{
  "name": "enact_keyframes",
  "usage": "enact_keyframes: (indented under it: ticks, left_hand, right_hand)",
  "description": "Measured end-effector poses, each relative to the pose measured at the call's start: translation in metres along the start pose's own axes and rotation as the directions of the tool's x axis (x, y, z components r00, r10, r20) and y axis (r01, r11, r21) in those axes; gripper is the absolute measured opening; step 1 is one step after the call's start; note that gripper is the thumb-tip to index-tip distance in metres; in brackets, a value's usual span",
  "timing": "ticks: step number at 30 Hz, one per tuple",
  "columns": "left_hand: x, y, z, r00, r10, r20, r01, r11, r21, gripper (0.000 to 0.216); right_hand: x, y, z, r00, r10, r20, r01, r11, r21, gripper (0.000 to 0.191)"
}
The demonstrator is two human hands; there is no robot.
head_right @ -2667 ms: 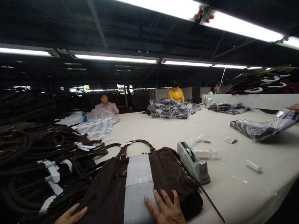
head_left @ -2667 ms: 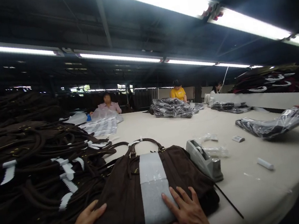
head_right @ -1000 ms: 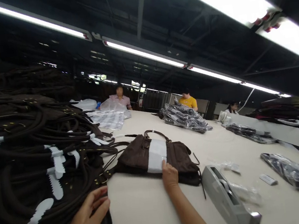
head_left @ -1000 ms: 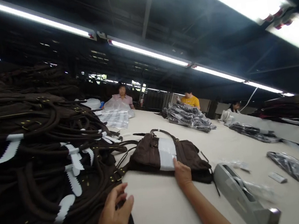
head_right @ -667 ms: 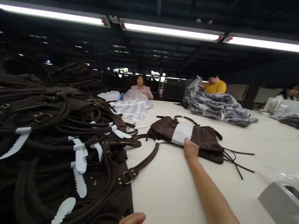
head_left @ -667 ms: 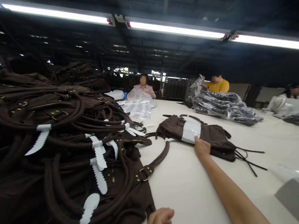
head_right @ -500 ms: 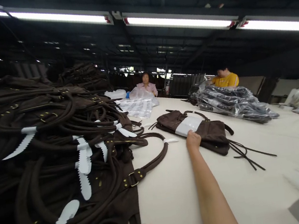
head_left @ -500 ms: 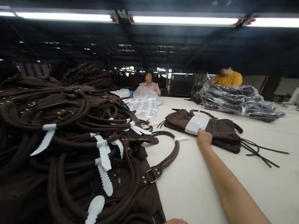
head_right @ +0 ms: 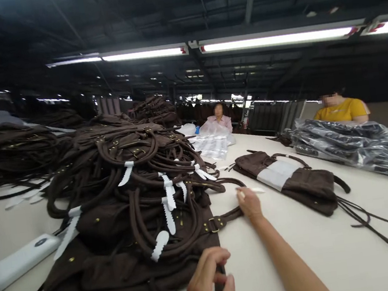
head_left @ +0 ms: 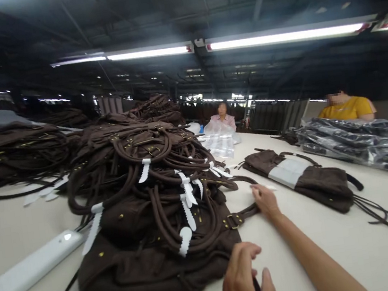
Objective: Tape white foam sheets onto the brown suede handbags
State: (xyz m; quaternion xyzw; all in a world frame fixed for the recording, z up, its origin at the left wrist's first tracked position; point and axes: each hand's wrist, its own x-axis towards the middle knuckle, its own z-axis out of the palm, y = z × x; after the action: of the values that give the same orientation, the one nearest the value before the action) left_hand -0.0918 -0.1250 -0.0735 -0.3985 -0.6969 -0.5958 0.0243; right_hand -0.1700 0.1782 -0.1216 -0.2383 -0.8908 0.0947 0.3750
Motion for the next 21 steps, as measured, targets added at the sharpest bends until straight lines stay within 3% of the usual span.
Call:
enact_keyframes:
  ticks: [1,3,5,8,13,16,21]
  left_hand:
    - [0.001,0.006,-0.005,0.999,0.039,0.013,-0.039,0.999,0.009,0.033]
    - [0.004,0.016,-0.015,0.992,0.123,0.034,-0.125,0.991,0.040,0.031]
    - [0.009,0.021,-0.024,0.976,0.214,0.029,-0.215,0.973,0.078,0.028]
    - [0.016,0.022,-0.032,0.949,0.312,-0.045,-0.303,0.943,0.136,0.025]
    - [0.008,0.012,-0.055,0.932,0.327,-0.156,-0.277,0.921,0.273,0.022]
    - [-0.011,-0.008,-0.094,0.925,0.367,-0.097,-0.293,0.853,0.432,0.024]
    - [-0.037,-0.063,-0.177,0.903,0.430,0.018,-0.311,0.623,0.718,0.046]
  right_hand:
    - [-0.012,-0.026,-0.003,0.989,-0.055,0.140,0.050,0.998,0.038,0.039]
    - [-0.039,-0.073,-0.012,0.956,-0.061,0.287,0.064,0.998,-0.003,0.043]
    - [-0.067,-0.108,-0.028,0.947,-0.024,0.321,0.056,0.994,-0.092,0.042]
    - [-0.107,-0.138,-0.063,0.935,0.041,0.353,0.022,0.985,-0.172,0.033]
    - [-0.151,-0.164,-0.108,0.912,0.195,0.362,-0.118,0.967,-0.224,0.042]
    - [-0.154,-0.172,-0.115,0.934,0.181,0.309,-0.175,0.983,-0.048,0.049]
    - [-0.159,-0.181,-0.111,0.953,0.155,0.261,-0.192,0.974,0.124,0.052]
